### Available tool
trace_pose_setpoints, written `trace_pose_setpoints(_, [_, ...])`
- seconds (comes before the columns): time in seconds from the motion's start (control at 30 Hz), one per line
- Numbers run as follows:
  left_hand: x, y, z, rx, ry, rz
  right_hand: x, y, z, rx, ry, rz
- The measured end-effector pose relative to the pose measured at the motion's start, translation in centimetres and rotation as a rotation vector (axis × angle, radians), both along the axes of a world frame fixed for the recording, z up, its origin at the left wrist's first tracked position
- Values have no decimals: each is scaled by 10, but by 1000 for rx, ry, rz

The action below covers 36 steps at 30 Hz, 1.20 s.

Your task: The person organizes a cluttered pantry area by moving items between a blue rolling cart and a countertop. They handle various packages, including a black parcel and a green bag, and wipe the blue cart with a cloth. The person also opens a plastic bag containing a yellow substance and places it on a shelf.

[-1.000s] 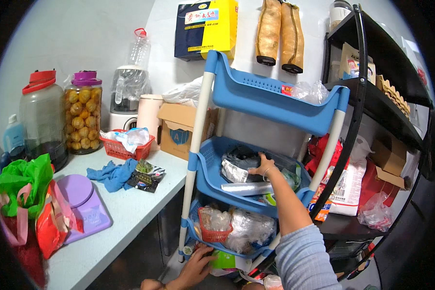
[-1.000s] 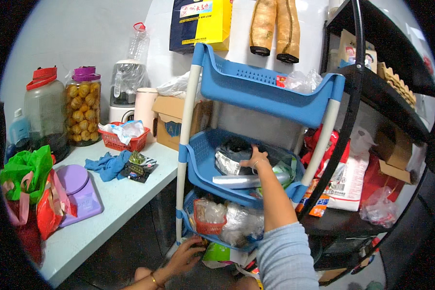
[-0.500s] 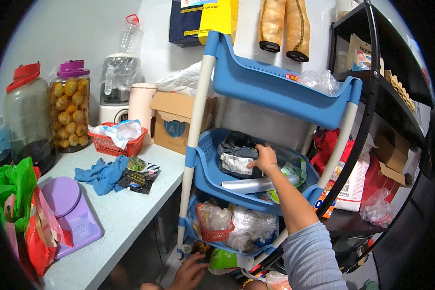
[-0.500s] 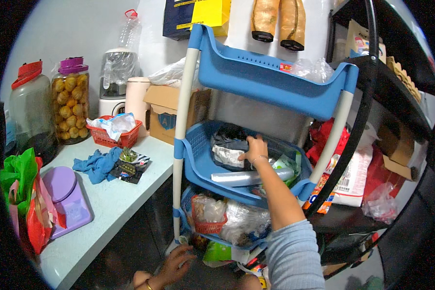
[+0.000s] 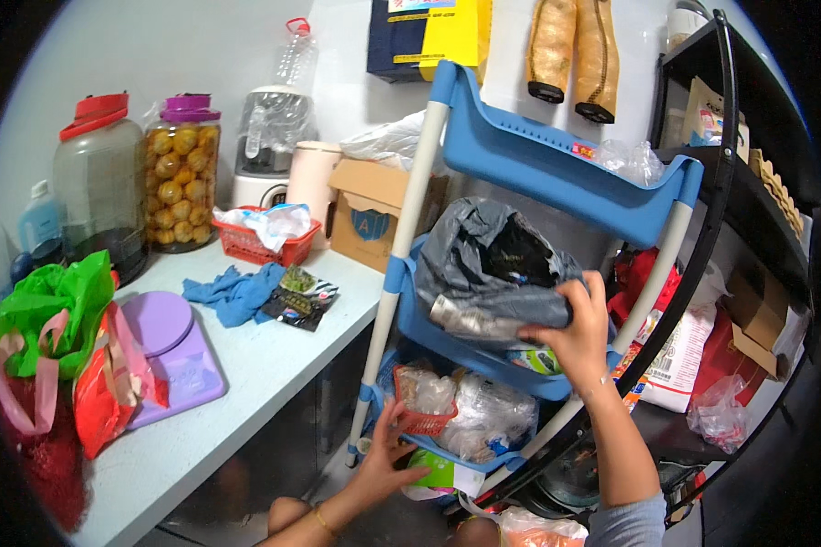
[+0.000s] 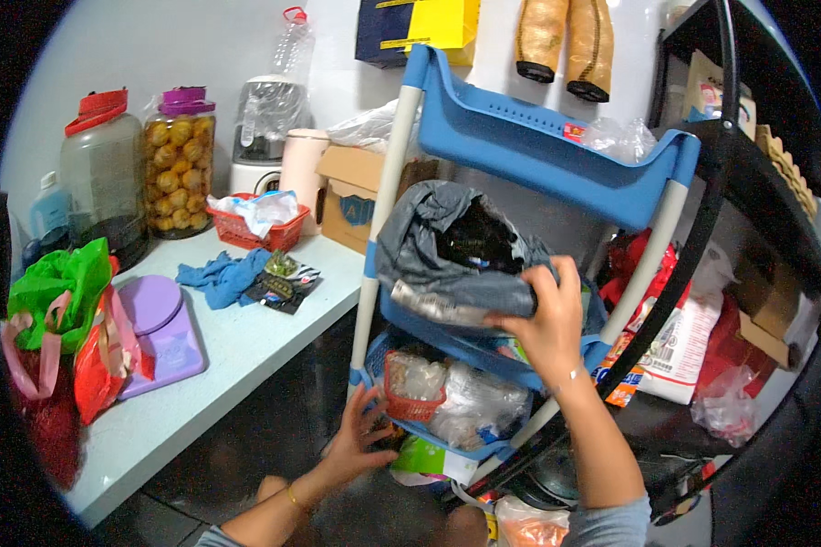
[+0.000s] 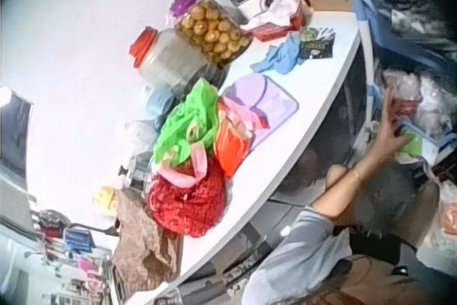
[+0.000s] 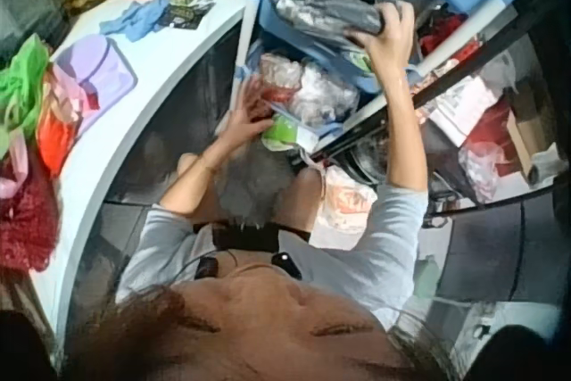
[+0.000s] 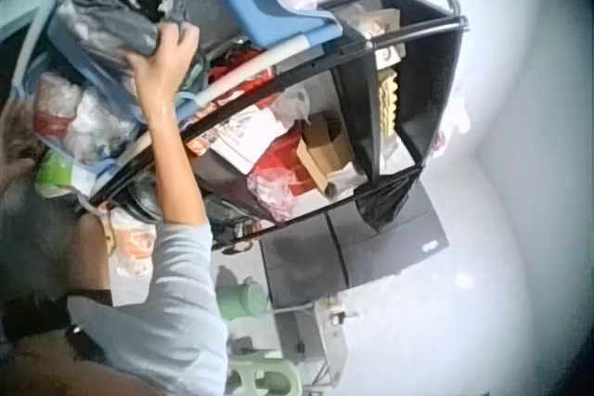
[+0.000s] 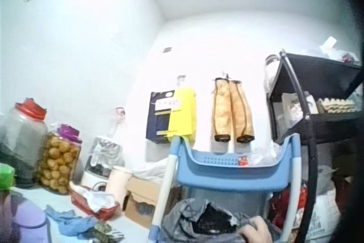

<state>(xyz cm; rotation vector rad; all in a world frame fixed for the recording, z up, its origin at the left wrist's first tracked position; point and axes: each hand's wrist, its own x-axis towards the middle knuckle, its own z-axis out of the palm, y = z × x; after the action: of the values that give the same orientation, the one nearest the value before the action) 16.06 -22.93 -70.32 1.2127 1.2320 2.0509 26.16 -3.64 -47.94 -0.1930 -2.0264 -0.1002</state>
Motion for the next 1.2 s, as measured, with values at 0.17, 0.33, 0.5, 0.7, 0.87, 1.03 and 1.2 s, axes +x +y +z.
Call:
trace_pose_setpoints(0.17, [7,32,-19,552,-1153,-678,39,-72,-58,-112,-119,165])
trace_pose_setpoints(0.33, [25,-9,-66,206,-714,-335,67,-109,-127,-337,-476,255])
trace_pose_setpoints(0.5, [42,-38,-87,82,-963,-169,62,-94,-113,-147,-388,357])
trace_pose_setpoints(0.7, [39,-43,-119,166,-749,-297,35,-110,-118,-342,-608,341])
trace_pose_setpoints(0.87, [38,-42,-114,49,-960,-302,24,-90,-97,-438,-525,476])
trace_pose_setpoints(1.03, [26,-47,-126,52,-966,-321,-17,-82,-65,-460,-932,551])
trace_pose_setpoints(1.2, [17,-70,-132,44,-979,-294,-153,-77,-58,-510,-600,655])
